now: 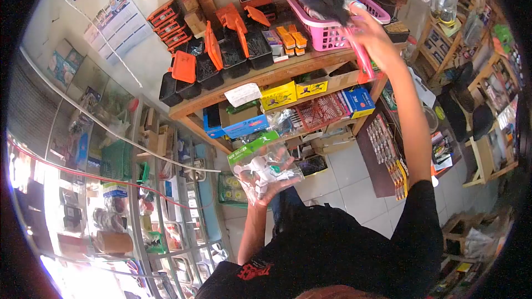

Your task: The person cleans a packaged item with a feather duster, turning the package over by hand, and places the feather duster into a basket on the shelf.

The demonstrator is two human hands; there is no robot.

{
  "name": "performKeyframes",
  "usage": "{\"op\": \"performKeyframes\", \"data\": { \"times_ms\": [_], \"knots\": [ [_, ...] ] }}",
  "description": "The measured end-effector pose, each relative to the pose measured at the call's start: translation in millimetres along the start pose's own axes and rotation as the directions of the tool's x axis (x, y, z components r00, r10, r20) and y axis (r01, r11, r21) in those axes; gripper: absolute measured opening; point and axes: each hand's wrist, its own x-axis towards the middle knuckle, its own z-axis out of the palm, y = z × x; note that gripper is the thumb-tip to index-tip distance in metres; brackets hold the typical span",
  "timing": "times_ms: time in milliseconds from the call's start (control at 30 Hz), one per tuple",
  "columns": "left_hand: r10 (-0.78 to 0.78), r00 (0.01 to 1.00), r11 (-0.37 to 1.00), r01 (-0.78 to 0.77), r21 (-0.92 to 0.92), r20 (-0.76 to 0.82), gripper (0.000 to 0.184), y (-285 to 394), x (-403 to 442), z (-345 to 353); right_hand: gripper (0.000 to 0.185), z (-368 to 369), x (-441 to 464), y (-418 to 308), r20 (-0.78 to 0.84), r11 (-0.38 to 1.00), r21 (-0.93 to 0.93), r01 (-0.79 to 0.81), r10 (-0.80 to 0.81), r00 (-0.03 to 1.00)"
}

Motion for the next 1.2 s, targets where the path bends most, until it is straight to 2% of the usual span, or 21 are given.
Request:
{"op": "performKeyframes", "data": {
  "times_ms": [67, 133, 267, 333, 400, 433, 467, 500, 600, 633, 700, 733, 800, 833, 867, 900, 967, 1033, 1100, 1167, 1200],
  "knots": [
    [0.003, 1.000, 1.000, -0.003, -0.031, -0.018, 0.090, 0, -5, 1, 0.069, -16, 50, 9, 0.103, 0.992, -0.042, -0.122, 0.125, 0.987],
    [0.023, 1.000, 1.000, -0.023, -0.013, -0.018, 0.091, 4, -13, 0, 0.064, -10, 71, 16, -0.075, 0.982, -0.066, -0.178, 0.173, 0.982],
    [0.099, 0.994, 0.990, -0.104, -0.097, -0.056, 0.093, 3, -33, -18, 0.055, -13, 82, 44, -0.130, 0.989, 0.078, -0.128, 0.138, 0.982],
    [0.116, 0.988, 0.985, -0.127, -0.114, -0.103, 0.093, 7, -45, -27, 0.050, -13, 80, 40, -0.129, 0.989, 0.044, -0.140, 0.145, 0.981],
    [0.137, 0.978, 0.983, -0.155, -0.103, -0.159, 0.093, 8, -58, -42, 0.045, -33, 82, 51, -0.170, 0.975, -0.224, -0.001, -0.038, 0.985],
    [0.146, 0.969, 0.981, -0.167, -0.096, -0.197, 0.094, 8, -61, -46, 0.043, -16, 65, 31, -0.258, 0.962, -0.257, -0.087, 0.018, 0.966],
    [0.154, 0.960, 0.980, -0.179, -0.089, -0.236, 0.094, 7, -63, -49, 0.043, -15, 51, 21, -0.240, 0.986, -0.137, -0.098, 0.063, 0.969],
    [0.160, 0.951, 0.969, -0.203, -0.143, -0.263, 0.090, 6, -63, -49, 0.043, -9, 35, 14, -0.308, 0.981, -0.183, -0.065, 0.006, 0.951],
    [0.228, 0.961, 0.973, -0.228, 0.022, -0.158, 0.092, 8, -55, -50, 0.040, 22, -24, 20, -0.538, 0.931, -0.313, 0.187, -0.337, 0.773],
    [0.189, 0.968, 0.968, -0.212, -0.133, -0.167, 0.096, 10, -49, -55, 0.039, 32, -48, 37, -0.604, 0.913, -0.317, 0.258, -0.404, 0.687],
    [0.182, 0.965, 0.973, -0.204, -0.104, -0.188, 0.098, 22, -41, -47, 0.028, 52, -105, 99, -0.484, 0.801, -0.554, 0.225, -0.530, 0.696],
    [0.189, 0.961, 0.975, -0.209, -0.079, -0.202, 0.098, 30, -35, -42, 0.029, 72, -139, 130, -0.422, 0.872, -0.449, 0.193, -0.398, 0.815],
    [0.206, 0.976, 0.964, -0.215, -0.157, -0.070, 0.095, 22, -24, -51, 0.036, 107, -191, 157, -0.078, 0.842, -0.538, 0.034, -0.091, 0.993],
    [0.203, 0.978, 0.962, -0.209, -0.178, -0.053, 0.094, 21, -19, -44, 0.036, 109, -208, 170, 0.139, 0.800, -0.600, -0.026, 0.136, 0.981],
    [0.207, 0.974, 0.959, -0.221, -0.174, -0.095, 0.094, 21, -17, -39, 0.036, 114, -239, 191, 0.139, 0.846, -0.300, -0.441, 0.496, 0.857],
    [0.211, 0.968, 0.958, -0.232, -0.169, -0.134, 0.093, 20, -14, -34, 0.038, 128, -249, 192, 0.244, 0.796, -0.164, -0.582, 0.604, 0.758],
    [0.243, 0.942, 0.955, -0.274, -0.113, -0.230, 0.092, 17, -14, -43, 0.042, 147, -268, 199, 0.398, 0.778, 0.007, -0.629, 0.575, 0.715],
    [0.300, 0.893, 0.946, -0.324, -0.016, -0.335, 0.092, 9, -15, -67, 0.046, 161, -276, 196, 0.432, 0.592, 0.252, -0.765, 0.639, 0.637],
    [0.309, 0.919, 0.866, -0.378, -0.328, -0.243, 0.080, 10, -10, -29, 0.044, 179, -275, 192, 0.421, 0.401, 0.438, -0.805, 0.699, 0.578],
    [0.470, 0.855, 0.882, -0.443, 0.163, -0.219, 0.071, 3, -13, -46, 0.042, 200, -262, 182, 0.353, 0.397, 0.453, -0.798, 0.742, 0.570],
    [0.516, 0.821, 0.845, -0.442, 0.302, -0.242, 0.073, 3, -17, -48, 0.042, 207, -262, 182, 0.320, 0.384, 0.458, -0.802, 0.770, 0.552]
  ]
}}
